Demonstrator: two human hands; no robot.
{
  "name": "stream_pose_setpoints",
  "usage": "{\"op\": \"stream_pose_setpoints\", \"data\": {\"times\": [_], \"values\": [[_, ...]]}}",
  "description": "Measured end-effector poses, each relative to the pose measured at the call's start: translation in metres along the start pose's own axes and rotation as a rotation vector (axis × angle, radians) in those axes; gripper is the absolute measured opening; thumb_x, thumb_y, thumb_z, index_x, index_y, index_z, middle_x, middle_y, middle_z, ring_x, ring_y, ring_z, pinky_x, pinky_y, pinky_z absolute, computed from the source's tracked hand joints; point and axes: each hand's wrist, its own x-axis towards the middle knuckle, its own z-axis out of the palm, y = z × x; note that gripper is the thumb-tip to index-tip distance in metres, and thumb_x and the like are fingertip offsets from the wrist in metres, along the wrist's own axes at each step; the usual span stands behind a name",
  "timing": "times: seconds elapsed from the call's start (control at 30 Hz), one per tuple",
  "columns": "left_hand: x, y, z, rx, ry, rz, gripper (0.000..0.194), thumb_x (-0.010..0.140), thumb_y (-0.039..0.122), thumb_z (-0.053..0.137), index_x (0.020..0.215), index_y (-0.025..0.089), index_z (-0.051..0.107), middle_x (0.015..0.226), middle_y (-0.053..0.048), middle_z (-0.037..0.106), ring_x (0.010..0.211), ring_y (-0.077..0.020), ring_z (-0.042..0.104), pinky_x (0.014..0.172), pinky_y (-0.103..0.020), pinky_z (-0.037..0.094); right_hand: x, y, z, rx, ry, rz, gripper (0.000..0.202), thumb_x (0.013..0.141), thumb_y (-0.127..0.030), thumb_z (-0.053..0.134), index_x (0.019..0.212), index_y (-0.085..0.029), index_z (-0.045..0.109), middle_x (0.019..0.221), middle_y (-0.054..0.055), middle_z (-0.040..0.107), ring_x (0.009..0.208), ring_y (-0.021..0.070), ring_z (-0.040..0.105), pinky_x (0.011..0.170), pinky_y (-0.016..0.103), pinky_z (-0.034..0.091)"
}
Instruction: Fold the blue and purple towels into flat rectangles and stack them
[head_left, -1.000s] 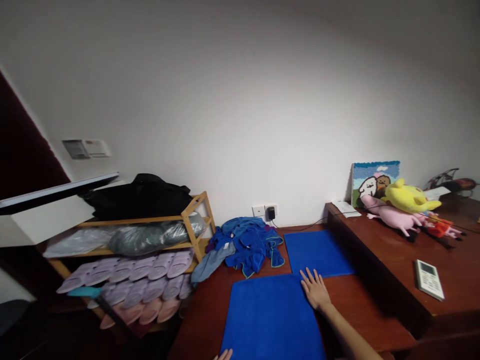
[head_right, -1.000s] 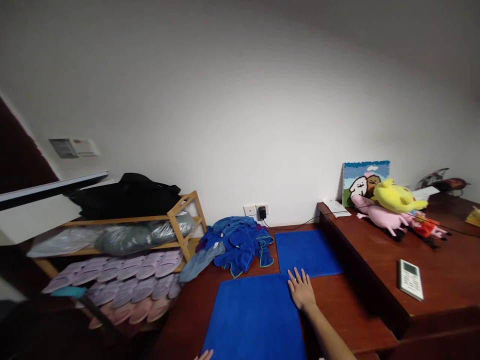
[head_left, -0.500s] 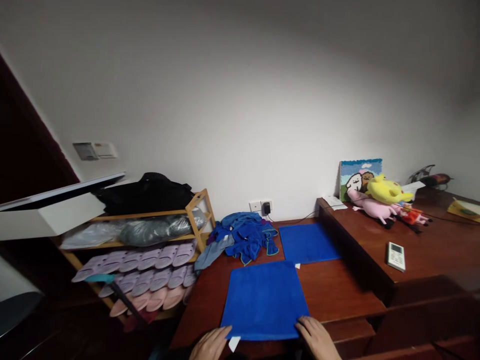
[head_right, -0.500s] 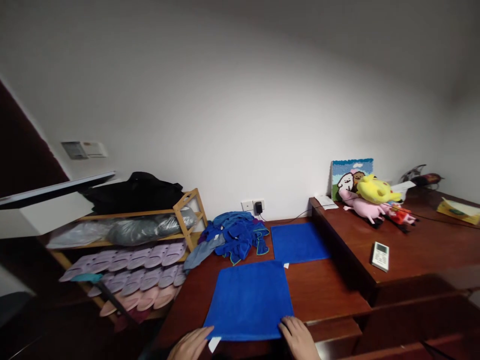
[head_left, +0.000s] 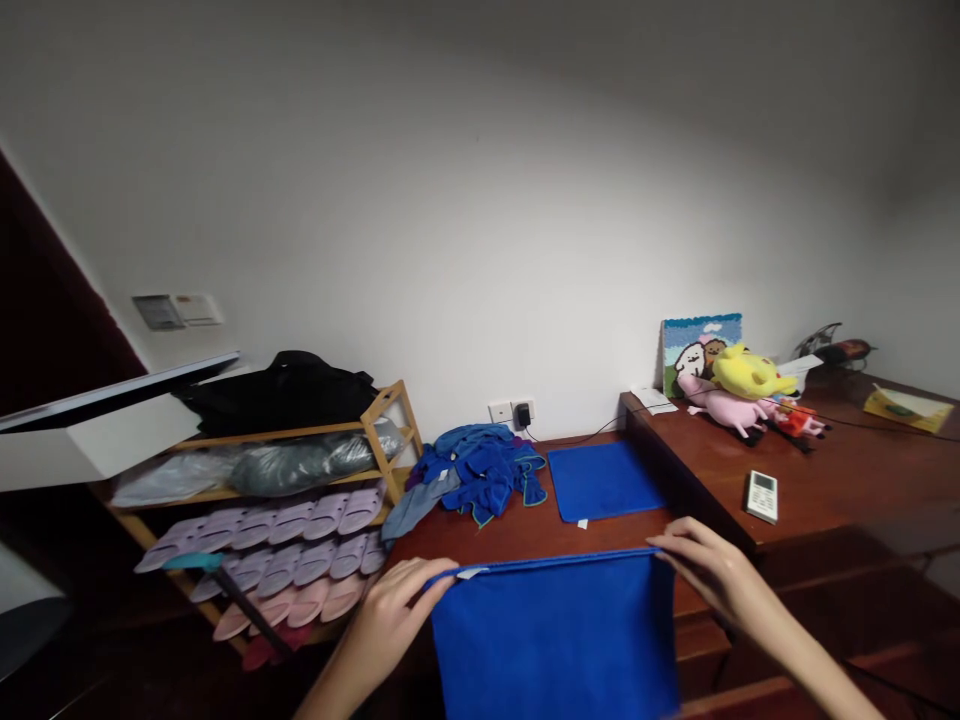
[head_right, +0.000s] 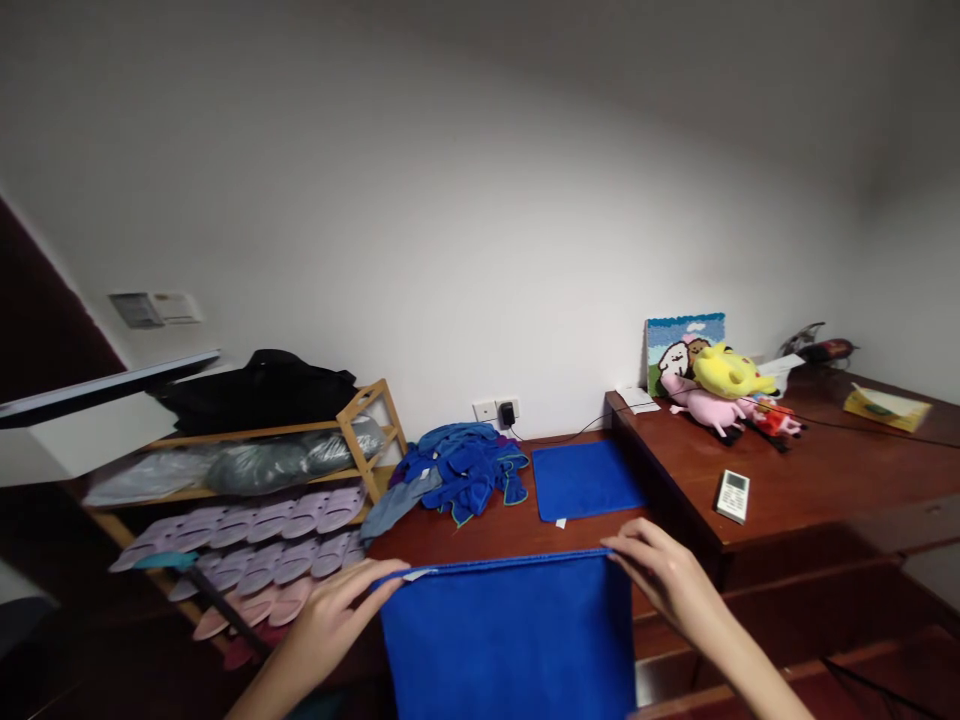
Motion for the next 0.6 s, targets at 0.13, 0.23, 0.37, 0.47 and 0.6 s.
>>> {"op": "stream_pose_setpoints", "data": {"times": [0.13,0.23,0.37,0.47,0.6], "values": [[0.04,0.027,0.009,-0.132,-0.236,-0.119,0.03,0.096,0.052,0.058,0.098,0.03,0.079,0.101,0.0,0.08,0.093,-0.0203,0.072,0.086,-0.027,0.055,0.007,0.013,-0.038,0.061,-0.108,0.114,0.034,0.103,-0.045,0.05,0.115,-0.024,0.074,0.105,0.009,0.071,0.09,0.0184,0.069,0.08,0.026,0.057],[0.07,0.02,0.041,-0.212,-0.375,-0.186,0.036,0.094,0.055,0.058,0.094,0.025,0.079,0.088,0.0,0.079,0.075,-0.0179,0.07,0.07,-0.025,0.051,0.021,0.051,-0.04,0.071,-0.184,0.206,0.037,0.101,-0.049,0.049,0.108,-0.023,0.075,0.1,0.007,0.074,0.074,0.0166,0.07,0.07,0.026,0.057],[0.13,-0.006,0.093,-0.307,-0.4,-0.21,0.043,0.091,0.058,0.06,0.091,0.019,0.077,0.05,0.005,0.063,0.046,-0.0139,0.057,0.055,-0.024,0.044,0.069,0.124,-0.027,-0.05,-0.071,0.234,0.028,0.094,-0.042,0.056,0.101,-0.023,0.076,0.098,0.007,0.078,0.085,0.0216,0.073,0.08,0.03,0.057],[0.191,-0.022,0.127,-0.332,-0.277,-0.2,0.044,0.089,0.059,0.061,0.091,0.018,0.076,0.044,0.005,0.06,0.042,-0.0153,0.059,0.055,-0.025,0.047,0.127,0.177,-0.019,-0.151,0.096,0.247,0.021,0.089,-0.031,0.057,0.096,-0.023,0.076,0.1,0.008,0.078,0.095,0.0241,0.073,0.089,0.034,0.055],[0.26,-0.04,0.167,-0.3,-0.091,-0.207,0.048,0.095,0.058,0.052,0.105,0.016,0.072,0.061,-0.002,0.072,0.055,-0.0179,0.068,0.057,-0.026,0.051,0.195,0.23,-0.011,-0.195,0.252,0.28,0.027,0.092,-0.03,0.052,0.103,-0.019,0.074,0.108,0.012,0.076,0.104,0.0246,0.069,0.098,0.037,0.051]]}}
